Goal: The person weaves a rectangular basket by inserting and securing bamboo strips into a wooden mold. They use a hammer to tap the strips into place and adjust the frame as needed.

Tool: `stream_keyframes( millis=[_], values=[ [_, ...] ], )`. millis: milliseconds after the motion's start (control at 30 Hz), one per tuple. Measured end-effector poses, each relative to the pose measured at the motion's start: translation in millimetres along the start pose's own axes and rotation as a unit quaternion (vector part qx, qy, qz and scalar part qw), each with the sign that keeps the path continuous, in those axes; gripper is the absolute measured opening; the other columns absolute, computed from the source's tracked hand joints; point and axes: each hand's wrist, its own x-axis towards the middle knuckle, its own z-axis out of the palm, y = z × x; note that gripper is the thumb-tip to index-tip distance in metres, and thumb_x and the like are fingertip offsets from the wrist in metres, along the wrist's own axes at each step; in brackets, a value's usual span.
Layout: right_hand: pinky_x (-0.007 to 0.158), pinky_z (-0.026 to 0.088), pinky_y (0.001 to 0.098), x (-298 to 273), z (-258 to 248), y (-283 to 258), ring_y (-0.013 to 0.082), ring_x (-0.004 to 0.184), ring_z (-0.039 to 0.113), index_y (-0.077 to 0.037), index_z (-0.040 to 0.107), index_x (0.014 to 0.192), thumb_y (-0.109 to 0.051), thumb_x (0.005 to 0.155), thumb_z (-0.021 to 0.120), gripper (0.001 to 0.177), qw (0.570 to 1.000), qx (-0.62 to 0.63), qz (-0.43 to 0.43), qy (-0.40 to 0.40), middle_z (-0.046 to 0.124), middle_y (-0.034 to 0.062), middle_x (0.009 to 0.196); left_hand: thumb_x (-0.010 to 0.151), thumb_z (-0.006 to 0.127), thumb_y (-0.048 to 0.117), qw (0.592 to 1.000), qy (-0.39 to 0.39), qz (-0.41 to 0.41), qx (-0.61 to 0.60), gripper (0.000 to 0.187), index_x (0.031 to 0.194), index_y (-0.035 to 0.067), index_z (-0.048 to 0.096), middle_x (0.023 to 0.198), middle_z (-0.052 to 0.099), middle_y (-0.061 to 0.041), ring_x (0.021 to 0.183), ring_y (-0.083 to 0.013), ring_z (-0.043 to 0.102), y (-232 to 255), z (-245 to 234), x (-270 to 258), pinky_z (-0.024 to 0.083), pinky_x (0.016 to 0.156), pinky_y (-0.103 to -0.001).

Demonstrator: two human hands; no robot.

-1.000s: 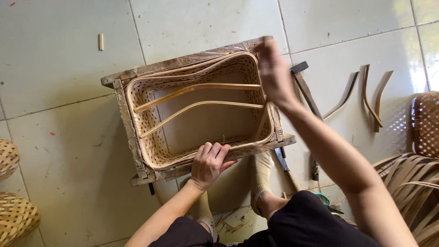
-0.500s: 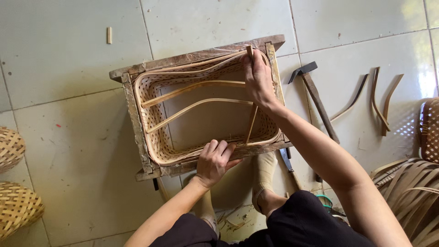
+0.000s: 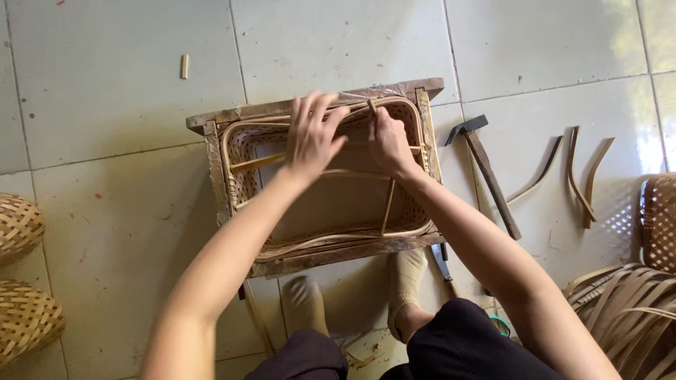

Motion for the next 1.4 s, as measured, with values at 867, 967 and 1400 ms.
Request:
stream_keyframes(
  millis=[867,967,1400],
  values=[
    [0.066,0.056,0.0561,9.1,-7.9,-5.8,0.0479,0.078,0.070,0.004,0.052,0.099,-0.005,0.097,0.048,0.010,0.964,-0.201,0.058,-0.162,0.068,0.0319,0.083,0.064,0.092,0.007,0.982,-0.032,-0.124,-0.136,0.019,0.074,0.016,0.078,0.097,0.079,0.003,0.091,-0.0215,0.070,-17.8,3.8,47.5,0.058,0.081,-0.037],
    [0.069,0.057,0.0497,9.4,0.9,-1.1,0.0384,0.082,0.071,-0.003,0.057,0.097,-0.010,0.097,0.051,0.009,0.940,-0.321,-0.030,-0.113,0.070,0.0212,0.084,0.068,0.091,0.005,0.986,-0.021,-0.094,-0.133,0.021,0.084,0.011,0.078,0.097,0.078,-0.003,0.093,-0.0264,0.069,-12.5,-7.7,43.8,0.056,0.084,-0.039],
    [0.095,0.053,0.0431,-55.2,-161.2,155.7,0.0327,0.107,0.067,-0.005,0.065,0.125,-0.016,0.110,0.047,0.026,0.964,0.020,0.054,0.260,0.069,0.0166,0.118,0.079,0.075,0.042,0.966,-0.184,-0.052,-0.174,0.049,0.115,0.009,0.067,0.119,0.064,-0.014,0.110,-0.0360,0.061,90.8,-102.3,-127.5,0.052,0.092,-0.050]
  ],
)
